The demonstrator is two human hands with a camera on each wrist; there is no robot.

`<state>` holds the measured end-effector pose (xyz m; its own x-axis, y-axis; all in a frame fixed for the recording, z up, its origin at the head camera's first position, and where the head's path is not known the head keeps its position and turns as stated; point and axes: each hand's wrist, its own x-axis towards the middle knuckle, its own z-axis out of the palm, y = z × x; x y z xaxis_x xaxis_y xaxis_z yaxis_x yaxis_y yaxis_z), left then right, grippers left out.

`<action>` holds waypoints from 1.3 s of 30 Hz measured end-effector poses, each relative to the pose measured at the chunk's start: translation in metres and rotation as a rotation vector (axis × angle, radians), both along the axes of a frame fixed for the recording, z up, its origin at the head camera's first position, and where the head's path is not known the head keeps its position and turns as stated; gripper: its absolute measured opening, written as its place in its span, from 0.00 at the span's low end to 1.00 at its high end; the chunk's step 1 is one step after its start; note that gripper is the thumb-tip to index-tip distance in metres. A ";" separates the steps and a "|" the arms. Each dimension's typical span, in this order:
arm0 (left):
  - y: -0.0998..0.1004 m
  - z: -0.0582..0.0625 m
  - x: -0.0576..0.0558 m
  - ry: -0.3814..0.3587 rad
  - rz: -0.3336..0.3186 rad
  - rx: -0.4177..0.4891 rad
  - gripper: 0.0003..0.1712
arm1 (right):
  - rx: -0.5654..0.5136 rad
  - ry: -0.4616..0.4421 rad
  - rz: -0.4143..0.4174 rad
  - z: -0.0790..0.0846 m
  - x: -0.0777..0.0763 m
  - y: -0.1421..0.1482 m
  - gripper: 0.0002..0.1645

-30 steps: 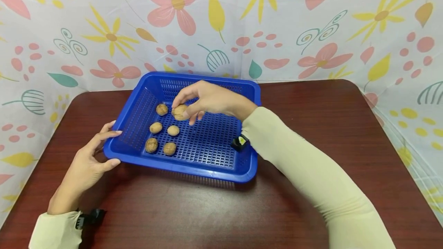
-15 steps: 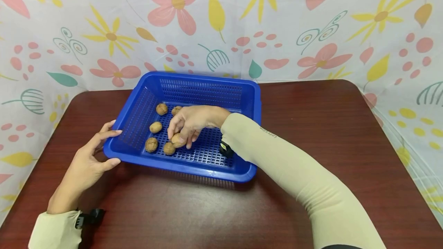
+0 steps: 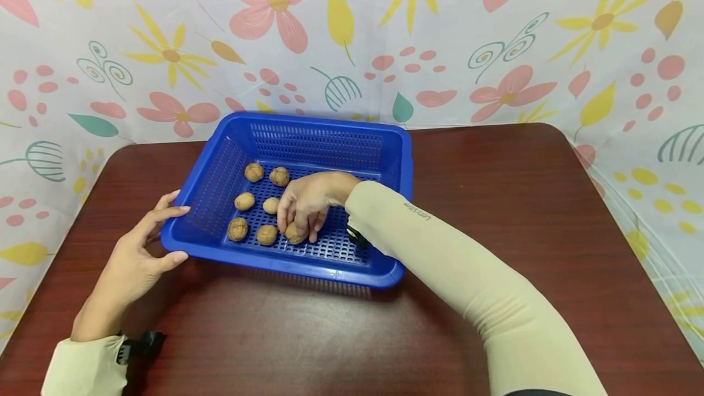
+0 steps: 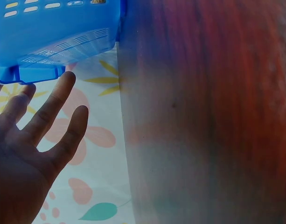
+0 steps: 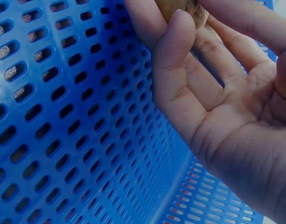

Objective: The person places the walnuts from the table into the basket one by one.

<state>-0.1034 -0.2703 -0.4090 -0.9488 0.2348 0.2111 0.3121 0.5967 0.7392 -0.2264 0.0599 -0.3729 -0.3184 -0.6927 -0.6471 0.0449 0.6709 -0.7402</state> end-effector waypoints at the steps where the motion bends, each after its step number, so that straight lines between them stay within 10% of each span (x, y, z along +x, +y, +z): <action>1: 0.000 0.000 0.000 -0.001 0.000 0.001 0.40 | 0.002 0.001 0.003 -0.001 0.000 0.000 0.21; 24: 0.000 0.000 0.000 0.000 -0.011 0.017 0.40 | 0.011 0.069 -0.061 0.011 0.002 0.003 0.19; 39: 0.001 0.001 0.001 0.007 -0.005 0.007 0.39 | -0.184 0.392 -0.180 0.098 0.032 0.096 0.17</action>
